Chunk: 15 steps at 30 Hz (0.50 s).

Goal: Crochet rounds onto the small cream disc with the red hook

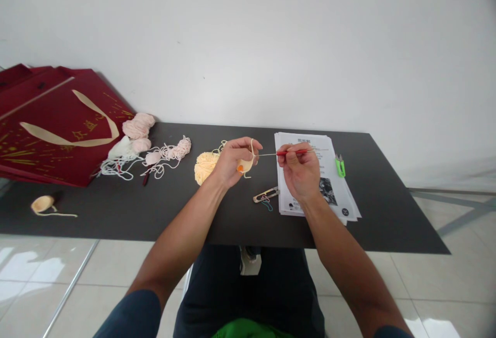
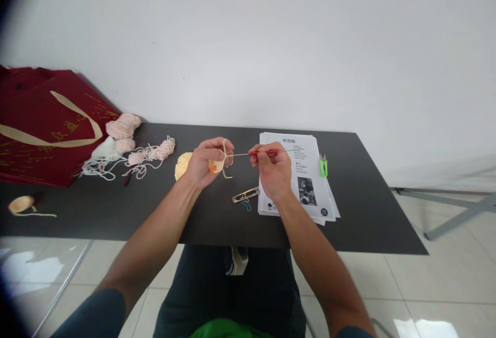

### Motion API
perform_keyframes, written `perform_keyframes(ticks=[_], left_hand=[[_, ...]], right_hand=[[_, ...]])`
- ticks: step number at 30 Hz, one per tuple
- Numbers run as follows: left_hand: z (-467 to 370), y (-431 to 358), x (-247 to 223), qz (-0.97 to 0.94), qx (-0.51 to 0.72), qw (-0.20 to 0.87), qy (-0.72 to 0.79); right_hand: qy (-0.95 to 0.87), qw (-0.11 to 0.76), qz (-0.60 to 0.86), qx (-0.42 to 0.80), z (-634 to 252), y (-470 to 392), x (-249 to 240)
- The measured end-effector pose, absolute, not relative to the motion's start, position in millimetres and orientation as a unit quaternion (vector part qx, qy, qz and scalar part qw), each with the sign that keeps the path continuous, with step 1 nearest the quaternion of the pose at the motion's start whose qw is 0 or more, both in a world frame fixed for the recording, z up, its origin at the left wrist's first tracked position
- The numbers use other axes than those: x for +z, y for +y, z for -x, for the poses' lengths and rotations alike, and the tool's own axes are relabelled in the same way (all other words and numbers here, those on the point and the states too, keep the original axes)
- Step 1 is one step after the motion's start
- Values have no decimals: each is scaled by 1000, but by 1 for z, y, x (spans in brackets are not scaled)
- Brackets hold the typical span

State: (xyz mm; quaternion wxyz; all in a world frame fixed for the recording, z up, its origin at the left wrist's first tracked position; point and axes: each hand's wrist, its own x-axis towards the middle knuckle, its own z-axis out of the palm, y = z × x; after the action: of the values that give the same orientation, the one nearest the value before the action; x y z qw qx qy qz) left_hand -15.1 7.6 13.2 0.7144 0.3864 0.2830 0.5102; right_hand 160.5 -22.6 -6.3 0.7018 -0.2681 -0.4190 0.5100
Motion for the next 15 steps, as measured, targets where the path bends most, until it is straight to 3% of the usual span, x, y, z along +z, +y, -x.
perform_keyframes(ticks=[8,15], left_hand=[[16,9,8,-396,503,718,274],[10,9,1,-434,544,638,330]], right_hand=[[-291,671,279,623,-158,-19,-9],[-277,686,309,598,-147,-19,-15]])
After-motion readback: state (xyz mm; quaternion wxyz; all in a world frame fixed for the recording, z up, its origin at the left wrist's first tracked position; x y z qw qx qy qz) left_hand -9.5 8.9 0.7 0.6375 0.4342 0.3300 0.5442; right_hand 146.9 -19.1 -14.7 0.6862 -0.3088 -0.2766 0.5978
